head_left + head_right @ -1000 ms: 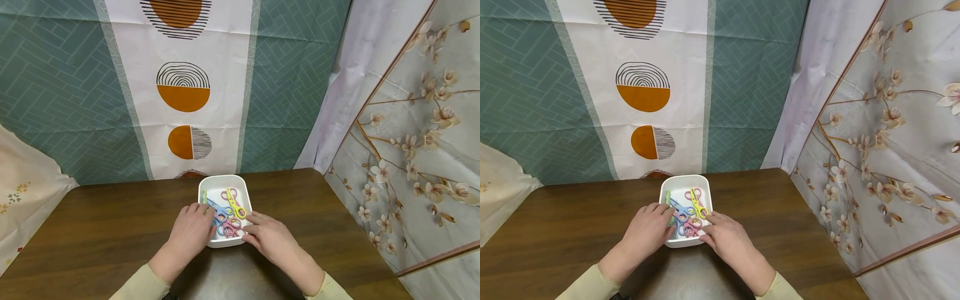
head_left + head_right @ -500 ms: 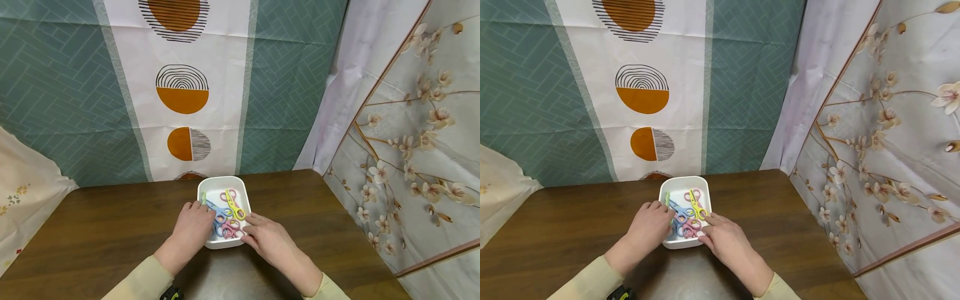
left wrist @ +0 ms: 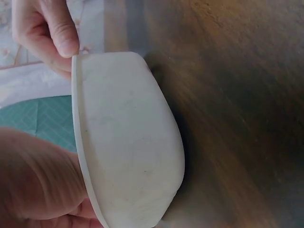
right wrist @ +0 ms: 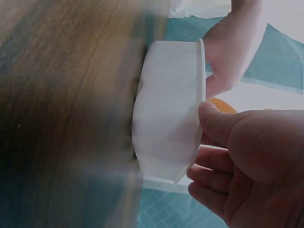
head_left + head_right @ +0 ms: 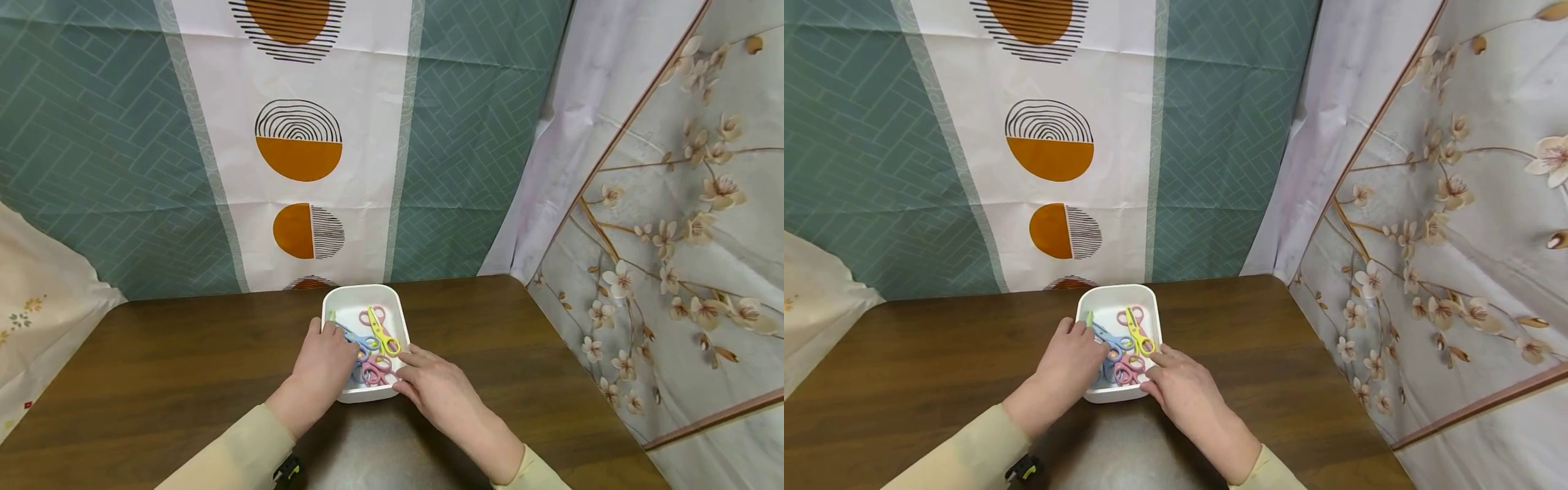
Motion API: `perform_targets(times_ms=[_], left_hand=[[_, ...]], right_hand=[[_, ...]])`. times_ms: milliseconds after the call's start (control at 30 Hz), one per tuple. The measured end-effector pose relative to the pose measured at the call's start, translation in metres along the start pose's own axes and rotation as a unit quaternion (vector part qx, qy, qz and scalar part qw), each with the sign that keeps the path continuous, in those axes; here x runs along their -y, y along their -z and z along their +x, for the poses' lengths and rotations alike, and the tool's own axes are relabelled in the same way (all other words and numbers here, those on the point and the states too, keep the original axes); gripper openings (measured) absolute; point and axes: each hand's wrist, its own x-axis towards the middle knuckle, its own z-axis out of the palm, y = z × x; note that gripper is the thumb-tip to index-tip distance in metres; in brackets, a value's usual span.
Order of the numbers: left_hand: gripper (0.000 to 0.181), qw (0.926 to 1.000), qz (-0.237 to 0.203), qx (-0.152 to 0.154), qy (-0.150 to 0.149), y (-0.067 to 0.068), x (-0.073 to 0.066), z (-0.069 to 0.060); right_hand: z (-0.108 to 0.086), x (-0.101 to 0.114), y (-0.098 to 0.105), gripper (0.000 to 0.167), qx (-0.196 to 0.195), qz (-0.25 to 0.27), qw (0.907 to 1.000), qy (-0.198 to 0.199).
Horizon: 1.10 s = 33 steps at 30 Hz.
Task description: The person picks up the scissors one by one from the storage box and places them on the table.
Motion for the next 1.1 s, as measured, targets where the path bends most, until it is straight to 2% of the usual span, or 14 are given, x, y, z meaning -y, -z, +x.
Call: perform_targets(times_ms=[200, 433, 667, 933, 1100], left_hand=[[0.008, 0.9976, 0.053, 0.042, -0.014, 0.001, -0.002, 0.006], [0.025, 0.9914, 0.103, 0.076, -0.029, -0.001, -0.004, 0.011], [0.018, 0.9892, 0.114, 0.089, -0.026, 0.002, -0.006, 0.011], [0.015, 0.9809, 0.155, 0.112, -0.034, 0.007, -0.009, 0.014], [0.016, 0.9795, 0.158, 0.119, -0.036, 0.008, -0.01, 0.015]], right_hand=[[0.0, 0.002, 0.001, 0.014, -0.003, 0.003, 1.0, -0.003], [0.0, 0.001, 0.001, 0.013, 0.001, 0.002, 1.0, -0.006], [-0.001, -0.001, -0.001, 0.012, -0.005, -0.004, 1.0, 0.001], [0.0, 0.0, -0.002, 0.012, -0.003, -0.007, 1.0, -0.001], [0.0, -0.001, -0.001, 0.012, -0.003, -0.012, 0.9999, 0.0]])
